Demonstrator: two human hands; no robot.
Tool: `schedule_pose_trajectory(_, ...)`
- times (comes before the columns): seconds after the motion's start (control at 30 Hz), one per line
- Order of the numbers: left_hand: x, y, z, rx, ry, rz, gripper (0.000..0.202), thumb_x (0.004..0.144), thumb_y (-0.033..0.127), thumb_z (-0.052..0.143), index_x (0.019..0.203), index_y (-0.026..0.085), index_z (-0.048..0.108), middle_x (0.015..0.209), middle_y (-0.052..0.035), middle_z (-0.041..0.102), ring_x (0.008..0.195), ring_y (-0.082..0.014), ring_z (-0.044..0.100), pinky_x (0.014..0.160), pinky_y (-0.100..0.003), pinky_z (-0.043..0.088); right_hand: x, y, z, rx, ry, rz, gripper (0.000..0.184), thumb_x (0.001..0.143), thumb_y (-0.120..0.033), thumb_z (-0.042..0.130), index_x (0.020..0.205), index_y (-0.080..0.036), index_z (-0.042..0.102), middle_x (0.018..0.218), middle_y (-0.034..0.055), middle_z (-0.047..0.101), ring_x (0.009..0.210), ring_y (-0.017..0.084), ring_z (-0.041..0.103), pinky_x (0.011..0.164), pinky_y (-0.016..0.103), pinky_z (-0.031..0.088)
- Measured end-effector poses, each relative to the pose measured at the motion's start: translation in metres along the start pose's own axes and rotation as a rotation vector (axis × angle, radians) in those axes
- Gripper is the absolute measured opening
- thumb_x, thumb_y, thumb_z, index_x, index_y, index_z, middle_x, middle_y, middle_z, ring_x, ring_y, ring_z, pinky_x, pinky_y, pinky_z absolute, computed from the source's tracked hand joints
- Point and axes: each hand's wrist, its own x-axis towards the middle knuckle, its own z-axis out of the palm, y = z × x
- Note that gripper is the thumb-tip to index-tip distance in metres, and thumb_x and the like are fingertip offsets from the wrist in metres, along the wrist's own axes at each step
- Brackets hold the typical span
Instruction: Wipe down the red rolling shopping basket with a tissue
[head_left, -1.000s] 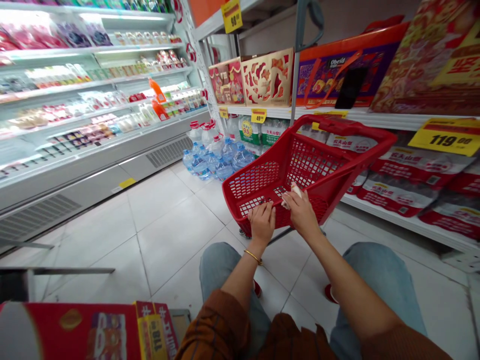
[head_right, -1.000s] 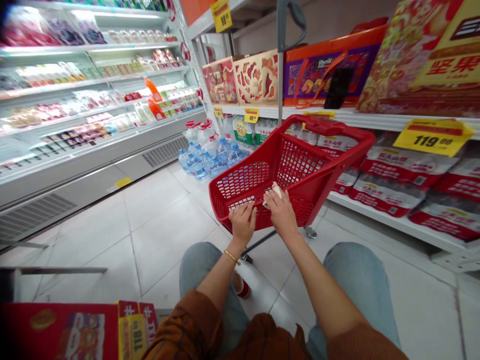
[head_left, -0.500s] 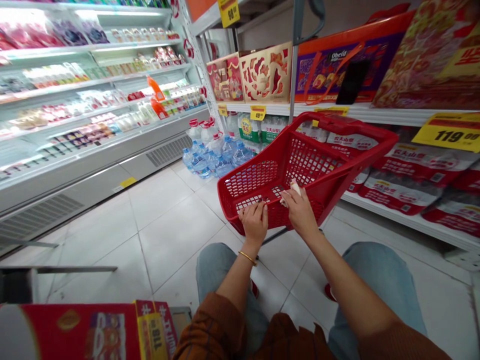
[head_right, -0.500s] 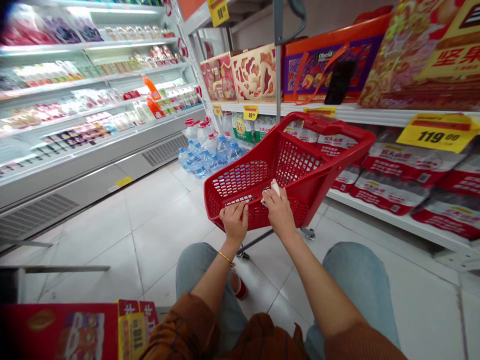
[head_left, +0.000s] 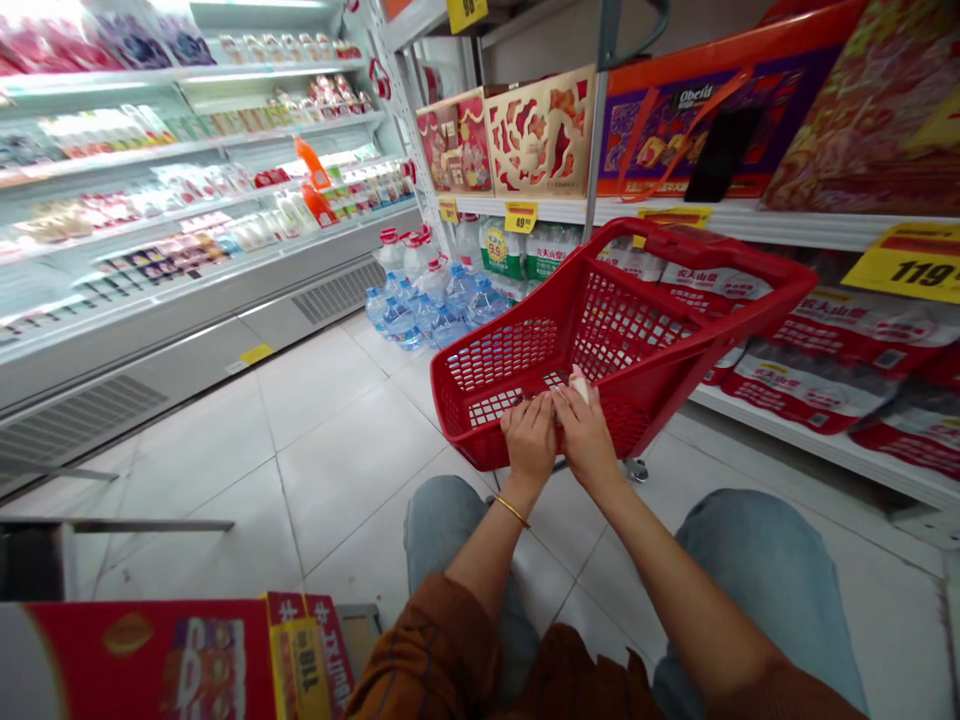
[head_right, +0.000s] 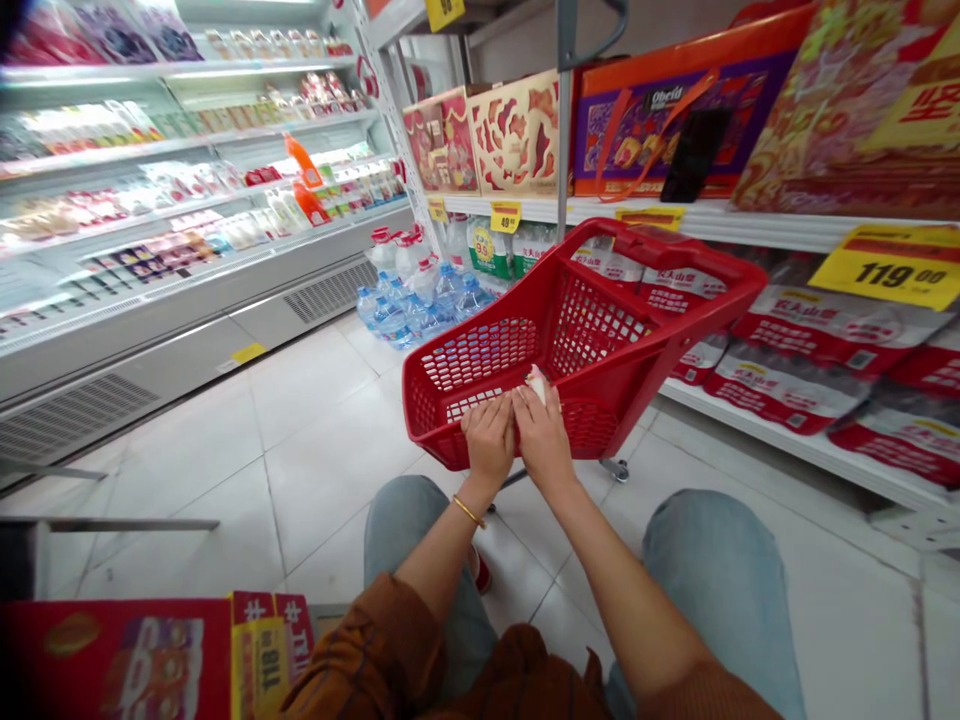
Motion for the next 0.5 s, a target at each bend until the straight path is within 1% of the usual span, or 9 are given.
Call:
schedule_pose_trajectory(0.17,0.001,-0.002,-0.002,0.024,-0.049,0.070,0.030,0.096,0.025,0.043,0.121,0.019,0.059,0.109,-0.0071,0.070,0.096,-0.0180,0.062,0.085,-0.034,0.039,0.001,0.016,-0.007,0.004,0.020,-0.040,0.039,0.093,-0.011,0.035,0.126,-0.011,0.054,0.127,0.0149,0.058,0.142,0.027,0.024,0.113,0.053,0.029)
schedule_pose_trajectory(0.3,0.000,-0.003,0.001,0.038,-0.063,0.122,0.032,0.096,0.025,0.043,0.124,0.018,0.057,0.111,-0.0074,0.069,0.097,-0.0165,0.062,0.086,-0.032,0.040,0.003,0.029,-0.016,-0.022,0.022,-0.045,0.039,0.093,-0.009,0.034,0.125,-0.012,0.056,0.126,0.0142,0.059,0.141,0.027,0.028,0.113,0.052,0.029)
schedule_pose_trajectory(0.43,-0.003,-0.002,0.004,0.054,-0.097,0.113,0.034,0.096,0.026,0.043,0.128,0.020,0.054,0.113,-0.0079,0.068,0.100,-0.0166,0.062,0.088,-0.033,0.040,0.005,0.044,-0.025,-0.044,0.047,-0.031,0.041,0.092,-0.008,0.033,0.125,-0.016,0.056,0.124,0.0131,0.059,0.138,0.027,0.032,0.112,0.054,0.030)
schedule_pose_trajectory(0.5,-0.004,-0.001,0.004,0.059,-0.105,0.108,0.034,0.097,0.026,0.042,0.128,0.020,0.053,0.113,-0.0076,0.068,0.101,-0.0163,0.061,0.088,-0.032,0.040,0.007,0.054,-0.029,-0.063,0.064,-0.010,0.041,0.092,-0.008,0.032,0.123,-0.016,0.056,0.123,0.0130,0.059,0.139,0.027,0.031,0.110,0.055,0.032)
